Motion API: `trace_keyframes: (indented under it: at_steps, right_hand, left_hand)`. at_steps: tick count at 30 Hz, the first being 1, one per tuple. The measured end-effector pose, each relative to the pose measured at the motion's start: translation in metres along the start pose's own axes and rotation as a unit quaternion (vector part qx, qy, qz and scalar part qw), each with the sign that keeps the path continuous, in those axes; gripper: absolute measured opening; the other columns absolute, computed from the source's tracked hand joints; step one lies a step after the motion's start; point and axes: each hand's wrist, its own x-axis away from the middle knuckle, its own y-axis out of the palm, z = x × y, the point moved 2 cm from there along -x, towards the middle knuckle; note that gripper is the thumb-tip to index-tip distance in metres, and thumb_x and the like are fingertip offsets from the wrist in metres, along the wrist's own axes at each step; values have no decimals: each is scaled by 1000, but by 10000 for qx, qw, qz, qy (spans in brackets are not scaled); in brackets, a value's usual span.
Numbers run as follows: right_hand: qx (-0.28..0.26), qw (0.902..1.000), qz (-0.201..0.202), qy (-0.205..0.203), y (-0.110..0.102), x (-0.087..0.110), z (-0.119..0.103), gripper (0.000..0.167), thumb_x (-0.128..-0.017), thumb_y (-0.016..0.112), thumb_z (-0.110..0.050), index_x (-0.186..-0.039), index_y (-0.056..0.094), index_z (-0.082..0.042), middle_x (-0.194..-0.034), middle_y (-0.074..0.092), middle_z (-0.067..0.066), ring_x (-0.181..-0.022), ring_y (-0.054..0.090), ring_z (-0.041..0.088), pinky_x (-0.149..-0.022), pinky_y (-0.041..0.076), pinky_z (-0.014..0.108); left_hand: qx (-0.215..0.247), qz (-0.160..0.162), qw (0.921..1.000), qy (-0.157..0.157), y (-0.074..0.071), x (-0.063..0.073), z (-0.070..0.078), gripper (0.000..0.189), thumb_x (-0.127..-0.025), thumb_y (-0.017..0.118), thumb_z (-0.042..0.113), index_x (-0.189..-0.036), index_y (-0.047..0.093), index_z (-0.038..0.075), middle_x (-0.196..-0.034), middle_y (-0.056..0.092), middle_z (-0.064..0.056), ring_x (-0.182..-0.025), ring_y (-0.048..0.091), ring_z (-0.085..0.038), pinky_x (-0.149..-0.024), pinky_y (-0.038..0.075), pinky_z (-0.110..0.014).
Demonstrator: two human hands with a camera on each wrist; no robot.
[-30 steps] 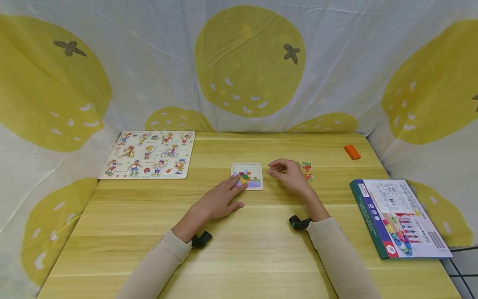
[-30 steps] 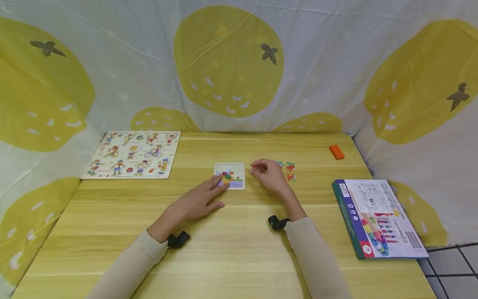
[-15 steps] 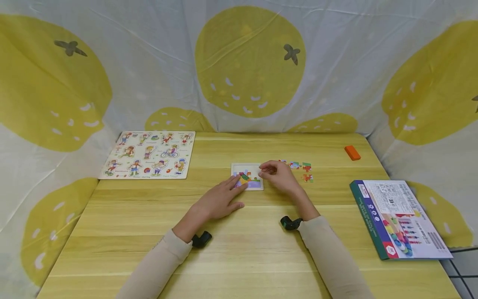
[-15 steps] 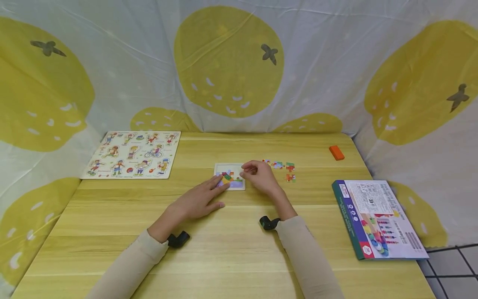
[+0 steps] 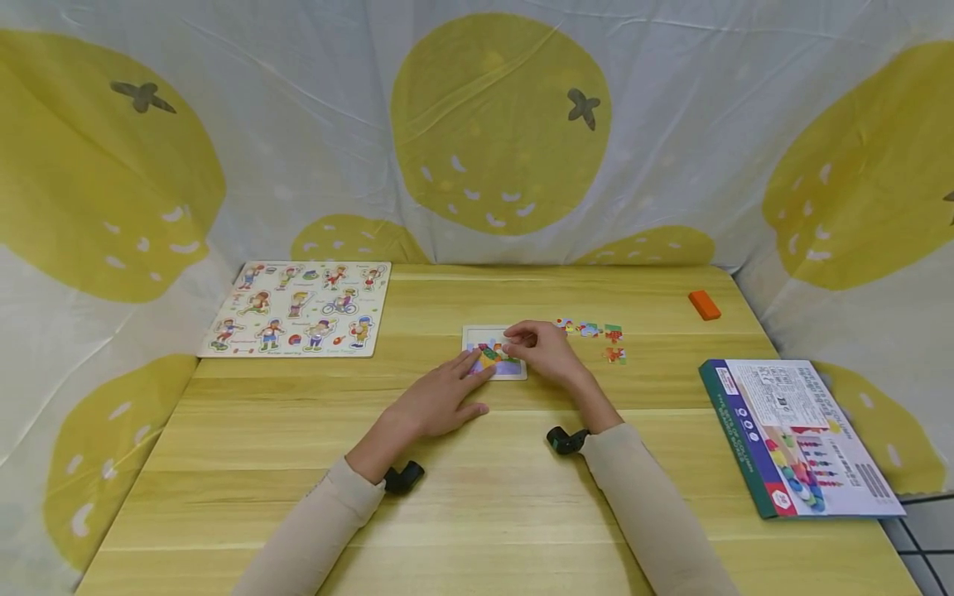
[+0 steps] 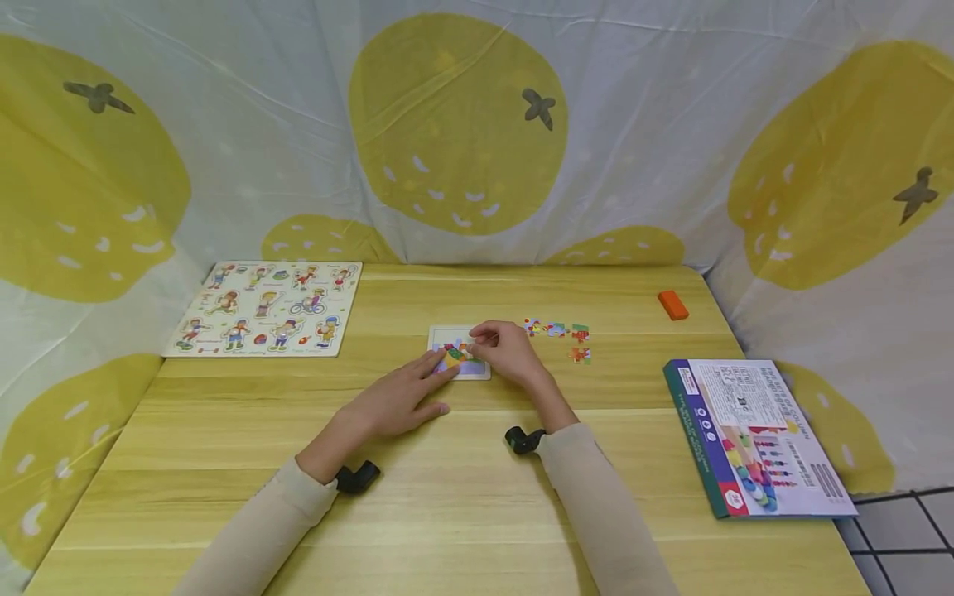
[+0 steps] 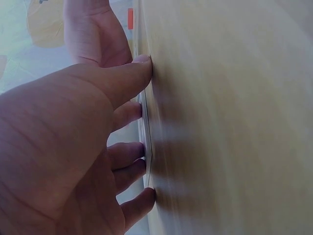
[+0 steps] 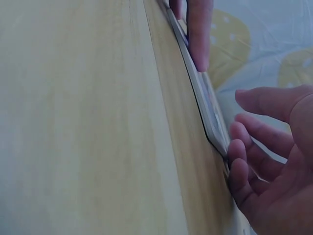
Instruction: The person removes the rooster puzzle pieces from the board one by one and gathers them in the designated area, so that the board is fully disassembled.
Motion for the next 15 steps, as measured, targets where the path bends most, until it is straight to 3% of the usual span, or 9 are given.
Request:
trace_keyframes:
  at_steps: [15]
  right_hand:
    - [381, 9983, -434, 71, 10, -8, -6, 33, -96, 73, -21, -127, 74, -9, -99, 69, 6, -75, 55, 16, -68, 46, 27]
  left_hand:
    - [-15, 20, 10000, 55, 1, 0, -1, 67, -106, 54, 46, -163, 34, 17, -172, 19, -17, -158, 22, -36, -126, 29, -52]
